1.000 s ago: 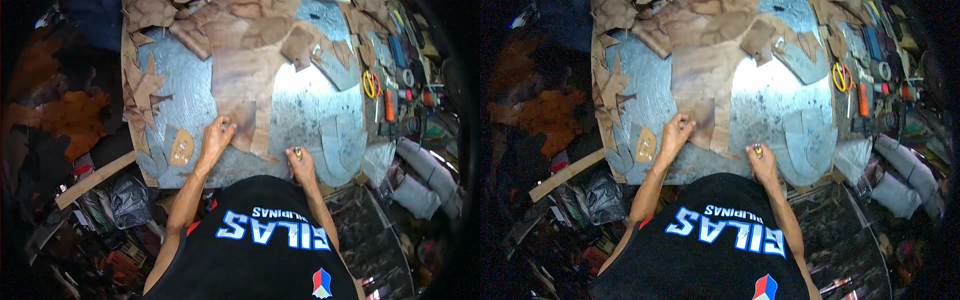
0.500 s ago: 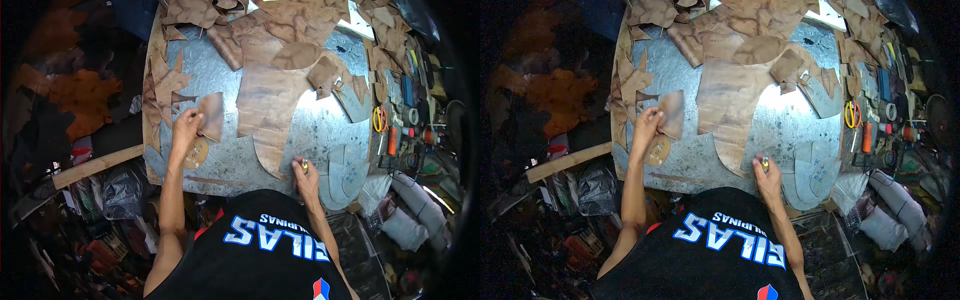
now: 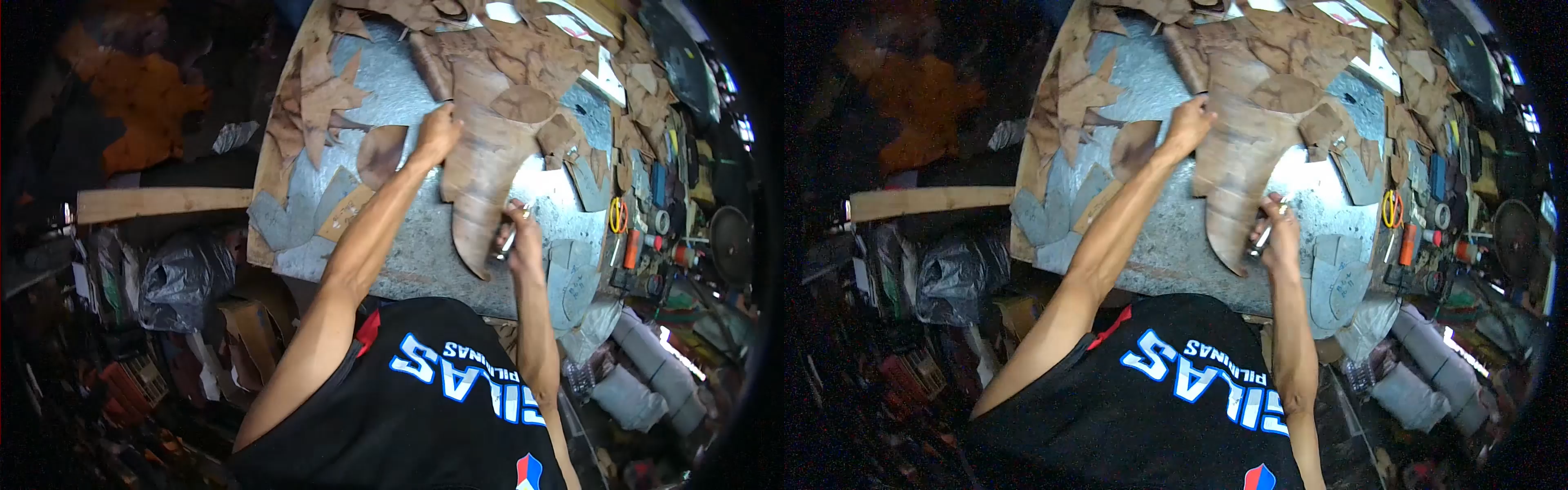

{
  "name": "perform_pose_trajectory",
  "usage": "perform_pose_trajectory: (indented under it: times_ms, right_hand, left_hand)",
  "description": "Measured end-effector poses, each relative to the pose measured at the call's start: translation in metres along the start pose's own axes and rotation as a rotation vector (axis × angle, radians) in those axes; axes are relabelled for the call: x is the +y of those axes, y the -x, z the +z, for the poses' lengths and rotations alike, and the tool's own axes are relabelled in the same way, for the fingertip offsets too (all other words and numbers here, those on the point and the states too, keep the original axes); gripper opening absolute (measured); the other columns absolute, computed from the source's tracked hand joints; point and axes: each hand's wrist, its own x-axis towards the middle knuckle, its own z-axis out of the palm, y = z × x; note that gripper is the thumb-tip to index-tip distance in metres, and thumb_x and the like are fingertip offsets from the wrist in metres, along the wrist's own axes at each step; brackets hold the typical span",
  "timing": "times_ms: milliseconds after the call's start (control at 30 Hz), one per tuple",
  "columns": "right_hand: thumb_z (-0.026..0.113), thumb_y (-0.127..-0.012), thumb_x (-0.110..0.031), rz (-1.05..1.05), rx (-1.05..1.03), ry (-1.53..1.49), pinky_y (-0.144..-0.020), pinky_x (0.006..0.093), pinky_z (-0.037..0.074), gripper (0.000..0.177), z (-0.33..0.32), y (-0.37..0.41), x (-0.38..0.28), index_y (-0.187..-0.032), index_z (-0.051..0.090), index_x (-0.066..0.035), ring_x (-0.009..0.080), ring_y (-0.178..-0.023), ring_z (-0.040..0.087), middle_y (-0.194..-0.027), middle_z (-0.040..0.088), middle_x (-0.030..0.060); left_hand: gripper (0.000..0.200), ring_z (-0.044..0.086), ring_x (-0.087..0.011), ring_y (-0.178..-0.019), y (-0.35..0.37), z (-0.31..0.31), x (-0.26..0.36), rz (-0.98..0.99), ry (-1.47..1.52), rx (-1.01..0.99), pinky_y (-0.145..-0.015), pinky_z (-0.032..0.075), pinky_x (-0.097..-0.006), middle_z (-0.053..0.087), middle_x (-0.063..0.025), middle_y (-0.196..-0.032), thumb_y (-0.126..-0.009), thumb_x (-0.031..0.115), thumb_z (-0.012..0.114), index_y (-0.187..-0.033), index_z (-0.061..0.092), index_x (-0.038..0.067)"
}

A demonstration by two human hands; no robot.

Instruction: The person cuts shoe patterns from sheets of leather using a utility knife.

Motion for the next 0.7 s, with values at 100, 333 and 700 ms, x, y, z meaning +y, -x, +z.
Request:
perform_pose_trajectory:
  times_ms: [100,333,700]
  right_hand:
    - [0.064,-0.089,-0.013,0.073,-0.045,0.171,-0.037,0.0261,0.041,0.022,-0.016,0.003,-0.023,-0.108,0.057,-0.005,0.01,-0.046,0.049,-0.062,0.05,-0.0003]
    - [0.058,-0.081,-0.01,-0.15,-0.056,1.092,-0.054,0.0311,0.039,0.011,-0.099,0.022,-0.046,-0.079,0.058,0.001,0.0105,-0.06,0.045,-0.062,0.049,0.0022]
    - [0.059,-0.082,-0.018,-0.317,0.135,1.397,-0.072,0.0519,0.047,0.023,-0.089,0.018,-0.018,-0.094,0.062,0.001,0.0477,-0.083,0.062,-0.081,0.064,0.0285]
  left_hand:
    - [0.046,0.066,-0.0187,-0.079,0.044,-0.007,0.024,-0.059,0.289,-0.038,-0.075,0.053,-0.0351,0.069,-0.0118,-0.087,-0.088,0.018,0.069,-0.128,0.054,0.0]
    - [0.041,0.067,-0.0173,-0.073,0.21,-0.018,0.004,-0.432,0.789,-0.341,-0.06,0.055,-0.0293,0.068,-0.0136,-0.088,-0.097,0.011,0.058,-0.131,0.038,-0.001]
    - [0.021,0.069,-0.0309,-0.083,0.144,-0.093,0.01,0.243,-0.172,-0.049,-0.07,0.054,-0.0402,0.069,-0.0164,-0.091,-0.093,0.016,0.059,-0.105,0.064,-0.001]
